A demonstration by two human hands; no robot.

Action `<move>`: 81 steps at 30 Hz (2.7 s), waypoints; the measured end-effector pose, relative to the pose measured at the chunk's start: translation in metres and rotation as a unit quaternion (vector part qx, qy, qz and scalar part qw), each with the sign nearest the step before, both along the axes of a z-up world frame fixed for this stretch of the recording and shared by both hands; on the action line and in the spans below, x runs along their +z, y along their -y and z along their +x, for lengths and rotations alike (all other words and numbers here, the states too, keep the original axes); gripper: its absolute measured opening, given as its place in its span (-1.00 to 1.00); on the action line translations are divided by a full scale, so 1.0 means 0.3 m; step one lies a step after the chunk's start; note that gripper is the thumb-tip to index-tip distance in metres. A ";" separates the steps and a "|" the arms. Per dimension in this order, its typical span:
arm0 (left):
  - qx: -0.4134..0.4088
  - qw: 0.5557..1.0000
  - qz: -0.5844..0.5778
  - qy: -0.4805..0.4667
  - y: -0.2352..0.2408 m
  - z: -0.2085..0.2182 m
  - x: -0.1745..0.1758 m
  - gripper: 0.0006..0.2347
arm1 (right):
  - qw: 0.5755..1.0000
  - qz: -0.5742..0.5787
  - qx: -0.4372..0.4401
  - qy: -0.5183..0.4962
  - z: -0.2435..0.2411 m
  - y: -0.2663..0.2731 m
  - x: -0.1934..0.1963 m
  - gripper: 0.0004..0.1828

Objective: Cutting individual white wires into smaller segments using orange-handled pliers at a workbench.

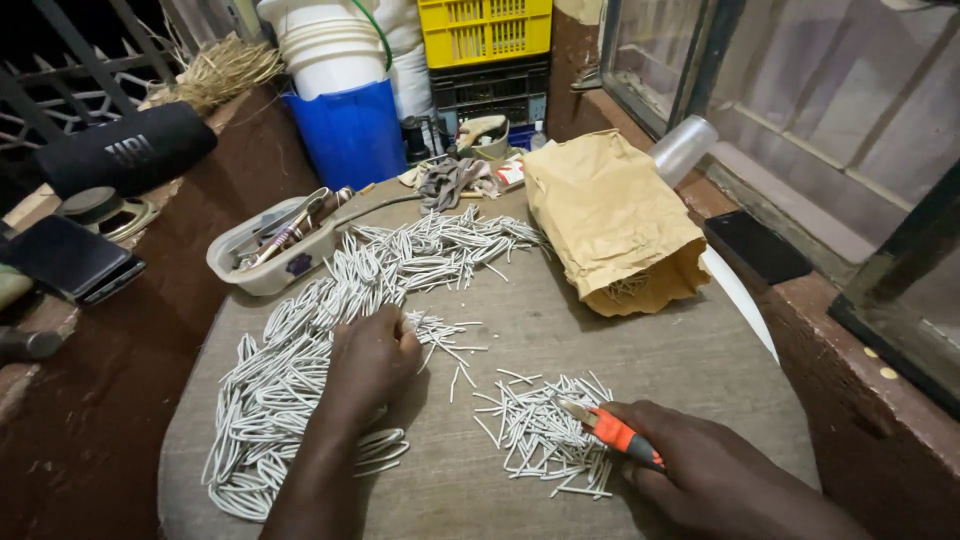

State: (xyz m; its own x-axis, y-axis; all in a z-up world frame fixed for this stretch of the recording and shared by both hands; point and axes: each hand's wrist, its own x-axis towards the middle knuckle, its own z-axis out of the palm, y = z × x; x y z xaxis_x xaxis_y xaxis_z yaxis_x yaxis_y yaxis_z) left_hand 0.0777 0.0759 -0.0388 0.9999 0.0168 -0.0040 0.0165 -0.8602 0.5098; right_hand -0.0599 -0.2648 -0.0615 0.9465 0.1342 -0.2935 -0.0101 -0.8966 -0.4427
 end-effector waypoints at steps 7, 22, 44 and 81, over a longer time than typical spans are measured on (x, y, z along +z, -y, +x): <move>0.021 0.974 -0.217 -0.060 0.030 -0.040 0.090 -0.89 | 0.999 -0.020 -0.036 -0.010 0.021 -0.021 -0.005 -0.34; -0.173 0.802 -0.523 -0.230 0.243 -0.127 -0.050 -0.87 | 0.997 -0.025 -0.076 0.016 0.048 -0.115 0.082 -0.44; -0.198 0.823 -0.481 -0.227 0.285 -0.197 -0.024 -0.95 | 0.988 -0.006 -0.119 0.096 0.049 -0.051 -0.094 -0.56; -0.004 0.989 0.038 0.143 0.022 0.038 -0.039 -0.80 | 0.997 -0.071 0.019 0.039 0.056 0.063 -0.086 -0.16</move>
State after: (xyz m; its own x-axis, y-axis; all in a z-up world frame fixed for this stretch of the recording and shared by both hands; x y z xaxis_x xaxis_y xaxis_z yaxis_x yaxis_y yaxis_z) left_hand 0.0890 0.0694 -0.0506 0.9601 -0.0019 0.2796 -0.1262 -0.8953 0.4272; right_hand -0.0430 -0.2836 -0.0872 0.9622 0.1338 -0.2371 0.0555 -0.9490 -0.3102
